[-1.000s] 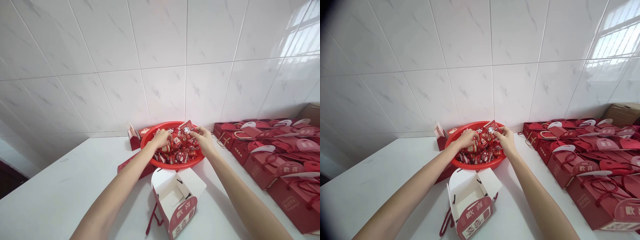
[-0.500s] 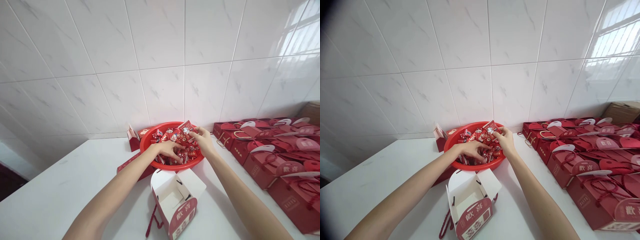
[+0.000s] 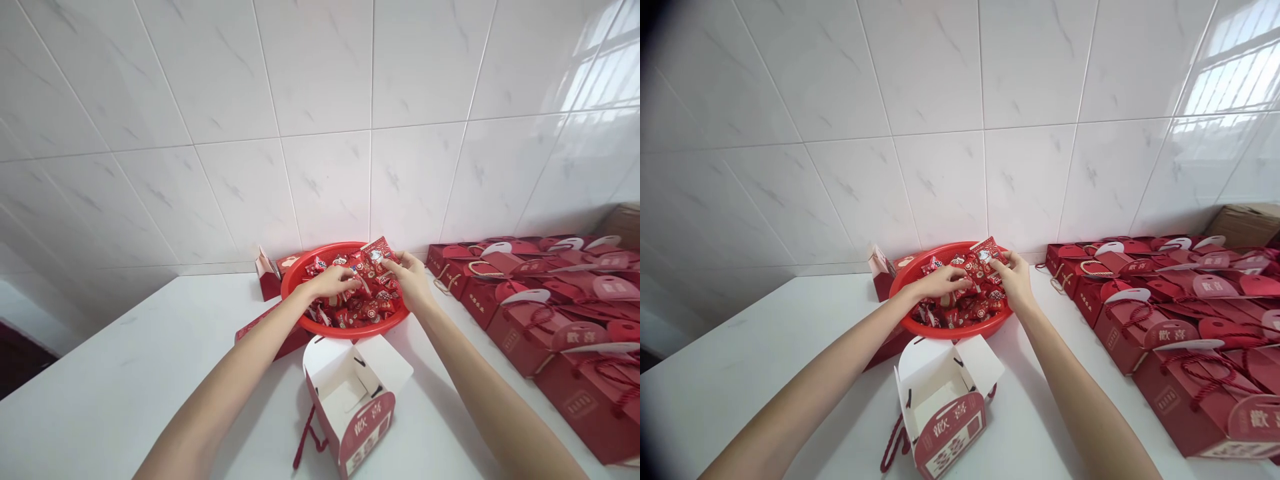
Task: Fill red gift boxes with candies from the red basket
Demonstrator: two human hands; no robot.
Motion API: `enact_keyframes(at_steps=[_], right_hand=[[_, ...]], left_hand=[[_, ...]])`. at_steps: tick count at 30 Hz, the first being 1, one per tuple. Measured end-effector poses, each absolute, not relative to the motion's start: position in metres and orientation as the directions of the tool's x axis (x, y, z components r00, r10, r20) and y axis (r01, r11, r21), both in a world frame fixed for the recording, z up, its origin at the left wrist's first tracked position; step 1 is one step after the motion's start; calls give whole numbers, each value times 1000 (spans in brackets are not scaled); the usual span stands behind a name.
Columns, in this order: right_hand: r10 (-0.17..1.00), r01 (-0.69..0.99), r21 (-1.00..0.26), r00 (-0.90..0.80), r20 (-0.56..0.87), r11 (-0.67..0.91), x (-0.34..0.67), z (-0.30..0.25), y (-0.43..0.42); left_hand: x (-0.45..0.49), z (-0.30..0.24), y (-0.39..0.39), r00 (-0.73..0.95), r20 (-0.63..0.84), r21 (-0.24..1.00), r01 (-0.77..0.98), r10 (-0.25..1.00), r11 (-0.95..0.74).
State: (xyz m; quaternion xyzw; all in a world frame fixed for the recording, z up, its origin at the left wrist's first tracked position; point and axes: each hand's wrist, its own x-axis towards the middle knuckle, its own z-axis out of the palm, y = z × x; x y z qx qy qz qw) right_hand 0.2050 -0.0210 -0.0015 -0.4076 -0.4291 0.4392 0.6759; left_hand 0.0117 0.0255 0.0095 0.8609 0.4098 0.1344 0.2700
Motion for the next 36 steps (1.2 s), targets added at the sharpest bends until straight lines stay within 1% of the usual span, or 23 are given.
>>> enact_keyframes(at_steps=[2,4,10,12,15,16,17,19,21,22,24,27,30,33,36], right_hand=[[944,-249,-924,232,234,290,205,-2,-21],[947,-255,-923,218,234,287,205,-1,-22],[952,-252,-929,214,220,272,204,2,-26],[951,-237,-932,211,227,275,205,2,-26],[952,-223,-936,206,229,273,205,0,-25],[951,-219,-937,209,229,273,205,0,-24],[950,-216,-937,211,229,273,205,-1,-23],[949,-210,-939,216,228,273,205,-1,-23],[948,-204,-939,216,232,277,205,-1,-23],[948,-200,-939,215,235,278,205,-1,-23],[947,-200,-939,220,236,281,205,0,-24],[946,-209,-935,220,240,286,205,0,-24],[948,-225,-931,210,241,287,205,-1,-23],[950,-227,-933,207,235,280,205,-2,-22],[942,-195,-936,226,249,294,206,-2,-21]], left_hand=[[10,9,29,568,150,572,618,809,-540],[10,8,31,513,220,569,624,830,-536],[7,8,30,385,256,473,750,887,-462],[7,10,29,397,264,433,766,879,-476],[11,13,25,514,289,279,762,808,-585],[13,13,23,575,270,243,736,772,-632],[15,14,21,634,219,241,702,742,-670],[19,14,15,706,11,326,667,708,-670],[21,15,11,693,-235,403,707,681,-581],[22,15,9,667,-326,412,738,670,-534],[22,17,7,618,-422,403,784,664,-473],[22,20,8,568,-475,386,821,672,-421],[20,20,11,563,-477,390,824,675,-411],[15,17,17,614,-386,456,776,689,-436],[7,12,22,631,-252,555,716,734,-424]])
